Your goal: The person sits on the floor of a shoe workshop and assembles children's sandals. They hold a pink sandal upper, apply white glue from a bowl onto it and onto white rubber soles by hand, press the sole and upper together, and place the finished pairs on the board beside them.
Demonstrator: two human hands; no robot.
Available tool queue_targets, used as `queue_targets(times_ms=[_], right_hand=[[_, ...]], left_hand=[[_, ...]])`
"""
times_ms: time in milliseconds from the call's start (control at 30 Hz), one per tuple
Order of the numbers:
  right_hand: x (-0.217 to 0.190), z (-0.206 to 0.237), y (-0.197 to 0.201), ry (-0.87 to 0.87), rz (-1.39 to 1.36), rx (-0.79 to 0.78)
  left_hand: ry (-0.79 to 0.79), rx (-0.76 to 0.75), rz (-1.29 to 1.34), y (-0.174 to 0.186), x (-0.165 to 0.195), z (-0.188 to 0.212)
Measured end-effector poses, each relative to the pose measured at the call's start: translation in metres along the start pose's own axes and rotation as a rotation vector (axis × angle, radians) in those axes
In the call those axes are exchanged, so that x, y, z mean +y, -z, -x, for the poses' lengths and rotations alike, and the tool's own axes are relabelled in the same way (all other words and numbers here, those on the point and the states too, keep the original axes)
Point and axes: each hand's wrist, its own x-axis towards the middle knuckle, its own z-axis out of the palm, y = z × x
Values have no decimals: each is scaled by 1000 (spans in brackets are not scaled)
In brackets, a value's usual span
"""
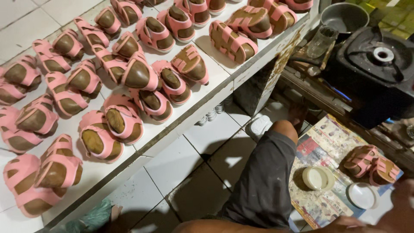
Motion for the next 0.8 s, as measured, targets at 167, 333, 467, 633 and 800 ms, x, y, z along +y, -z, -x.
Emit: queue_targets(times_ms=[167, 333, 467, 633, 800], right_hand=[[9, 20, -16, -66, -14, -22], [20, 37, -41, -112, -41, -64], [22, 34, -52, -129, -44, -91], [15, 10, -27, -115, -40, -79], [23, -6, -17, -75, -9, -43]], left_hand=[[44, -1, 4, 4, -4, 17], [45, 26, -2, 7, 6, 6], [7, 90, -2, 19, 11, -14], [-24, 132, 6, 26, 23, -22], [-21, 201, 3, 44, 31, 2]])
